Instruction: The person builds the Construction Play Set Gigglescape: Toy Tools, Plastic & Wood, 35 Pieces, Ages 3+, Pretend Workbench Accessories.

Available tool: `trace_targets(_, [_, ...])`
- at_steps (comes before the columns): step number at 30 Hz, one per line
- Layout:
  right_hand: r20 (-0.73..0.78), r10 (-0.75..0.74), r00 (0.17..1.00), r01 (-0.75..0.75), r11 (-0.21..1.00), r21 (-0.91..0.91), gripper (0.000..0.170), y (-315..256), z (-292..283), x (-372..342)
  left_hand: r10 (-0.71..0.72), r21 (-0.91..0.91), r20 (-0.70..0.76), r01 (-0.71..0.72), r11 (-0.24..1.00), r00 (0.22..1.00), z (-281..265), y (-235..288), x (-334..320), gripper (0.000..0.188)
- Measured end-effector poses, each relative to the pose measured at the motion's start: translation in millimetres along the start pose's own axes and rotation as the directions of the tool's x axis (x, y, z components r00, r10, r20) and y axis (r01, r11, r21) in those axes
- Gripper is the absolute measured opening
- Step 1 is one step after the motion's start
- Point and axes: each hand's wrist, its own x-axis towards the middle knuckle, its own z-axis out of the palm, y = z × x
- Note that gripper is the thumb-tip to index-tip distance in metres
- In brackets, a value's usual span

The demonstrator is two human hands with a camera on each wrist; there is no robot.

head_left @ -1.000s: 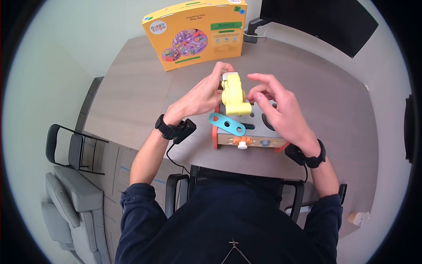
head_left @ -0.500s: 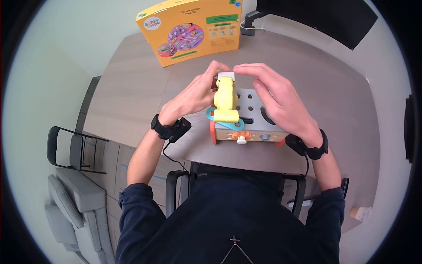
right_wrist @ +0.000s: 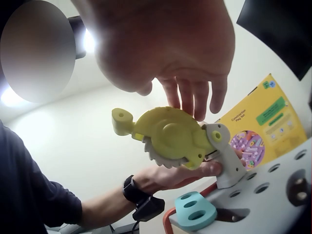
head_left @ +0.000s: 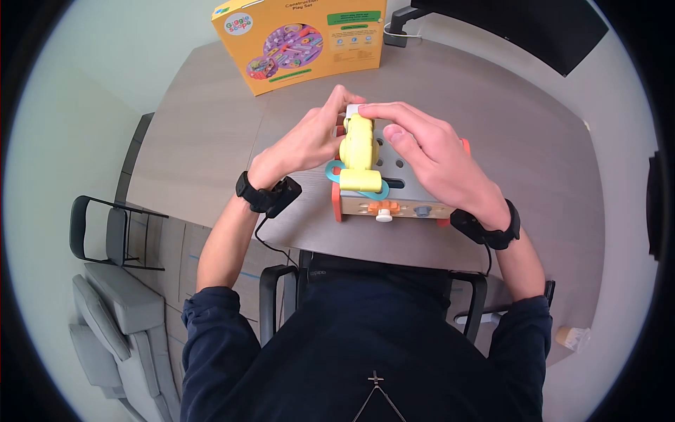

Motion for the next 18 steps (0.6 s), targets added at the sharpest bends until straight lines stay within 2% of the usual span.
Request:
trace_targets(3, [-0.007, 0.006, 1.0, -0.006, 1.0, -0.017, 0.034, -3, 4, 2, 0.007, -0.04, -0.006, -0.007, 0.999, 1.0, 1, -1, -2, 0.053])
trace_targets(6, [-0.017, -0.04, 0.999, 0.039, 0.995, -0.089, 0.037, -3, 12, -2, -0.052, -0.102, 0.027, 0.054, 0.993, 0.998, 2, -3, -4, 0.051])
trace_targets(11, [-0.011, -0.102, 0.995, 0.1, 0.988, -0.119, 0.041, 1, 17, -15, 0.023, -0.059, 0.076, -0.018, 0.998, 0.997, -8, 5, -16, 0.059])
trace_targets(14, [0.057, -0.205, 0.977, 0.213, 0.929, -0.302, 0.042, 7, 18, -27, 0.003, 0.013, 0.084, -0.004, 1.0, 0.996, -12, 7, -18, 0.065])
trace_targets(17, [0.156, -0.24, 0.958, 0.286, 0.819, -0.498, 0.043, 6, 20, -37, -0.015, 0.054, 0.067, 0.011, 0.998, 0.998, -14, 9, -19, 0.065])
trace_targets(18, [0.159, -0.247, 0.956, 0.294, 0.809, -0.508, 0.043, 6, 19, -37, -0.017, 0.063, 0.061, 0.013, 0.998, 0.998, -14, 10, -18, 0.065])
